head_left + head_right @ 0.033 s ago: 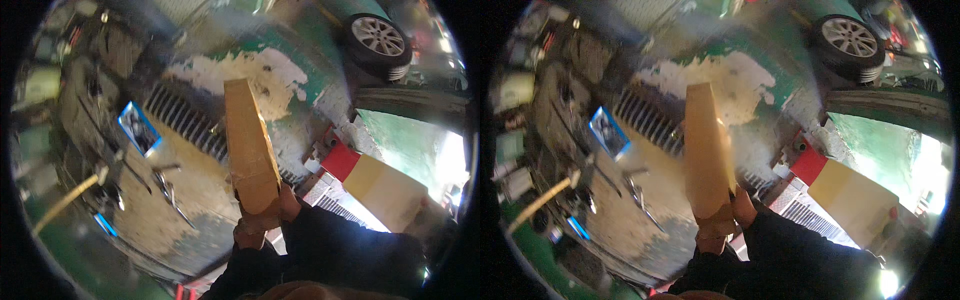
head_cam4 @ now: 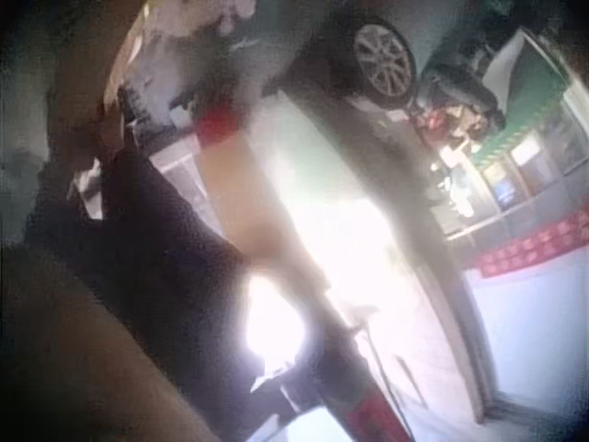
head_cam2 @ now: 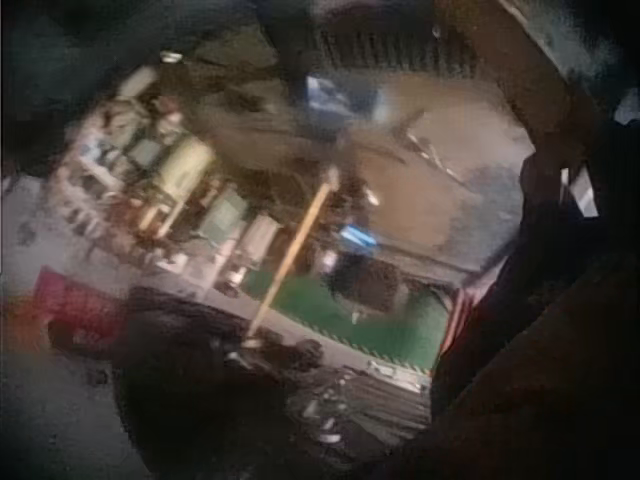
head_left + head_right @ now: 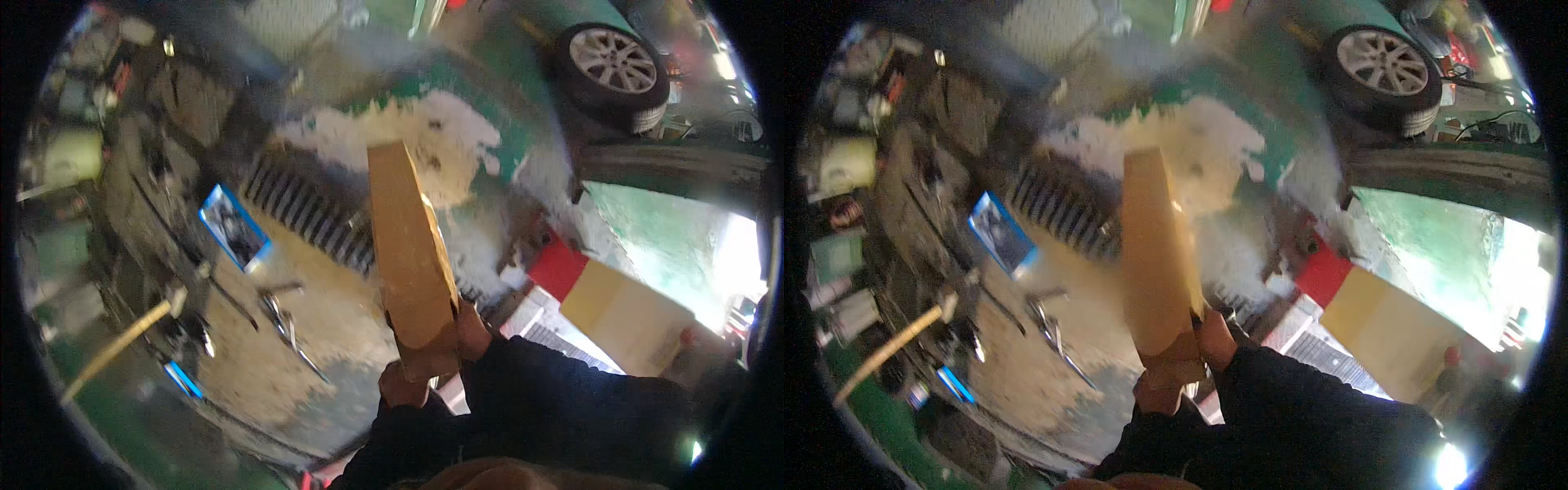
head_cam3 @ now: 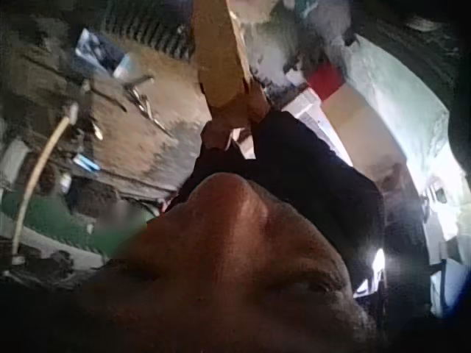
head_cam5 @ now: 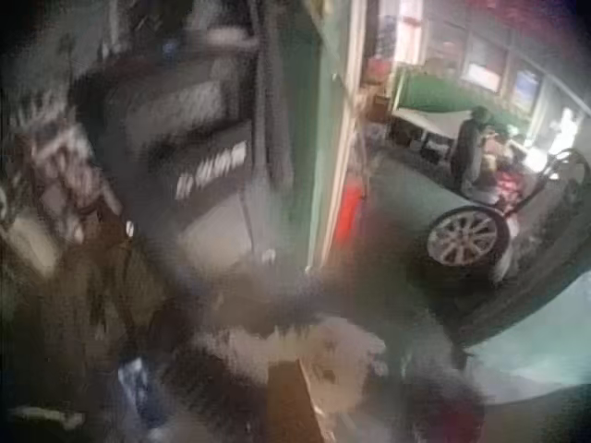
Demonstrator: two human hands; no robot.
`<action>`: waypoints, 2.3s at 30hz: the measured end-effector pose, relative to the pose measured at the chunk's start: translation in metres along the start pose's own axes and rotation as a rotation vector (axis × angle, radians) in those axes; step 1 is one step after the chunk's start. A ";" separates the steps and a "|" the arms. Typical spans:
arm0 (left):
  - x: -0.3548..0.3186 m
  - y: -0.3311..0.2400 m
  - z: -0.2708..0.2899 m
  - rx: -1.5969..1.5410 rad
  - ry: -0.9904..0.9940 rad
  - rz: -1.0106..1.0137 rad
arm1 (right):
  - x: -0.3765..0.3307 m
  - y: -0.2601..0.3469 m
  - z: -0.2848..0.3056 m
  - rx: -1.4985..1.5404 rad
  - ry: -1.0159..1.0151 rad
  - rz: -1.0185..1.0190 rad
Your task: The person unpacks a new car part from a plastic bag and cardboard box, then uses a hammer to tap a metal sleeve onto a shaft. They also handle a rubber boot and a small metal ring, and briefly work under a vehicle with a screwdriver.
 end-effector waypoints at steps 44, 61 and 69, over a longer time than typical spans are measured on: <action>0.692 -1.119 0.113 0.475 0.685 -0.210 | 0.223 0.724 1.035 -0.445 -0.758 0.020; 0.846 -1.318 0.252 -0.271 0.132 0.066 | 0.683 1.390 1.233 -0.599 -0.252 0.594; 0.677 -1.323 0.128 -0.862 -0.635 0.631 | 0.844 1.755 0.985 -0.531 0.088 1.231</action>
Point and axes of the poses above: each hand's wrist, its own x-axis towards the middle knuckle, its own z-axis out of the back of the hand, y = z × x, the point moved 10 cm from there along x, towards the middle knuckle, and after that the axes turned 14 degrees about -x, right-handed, at the moved point
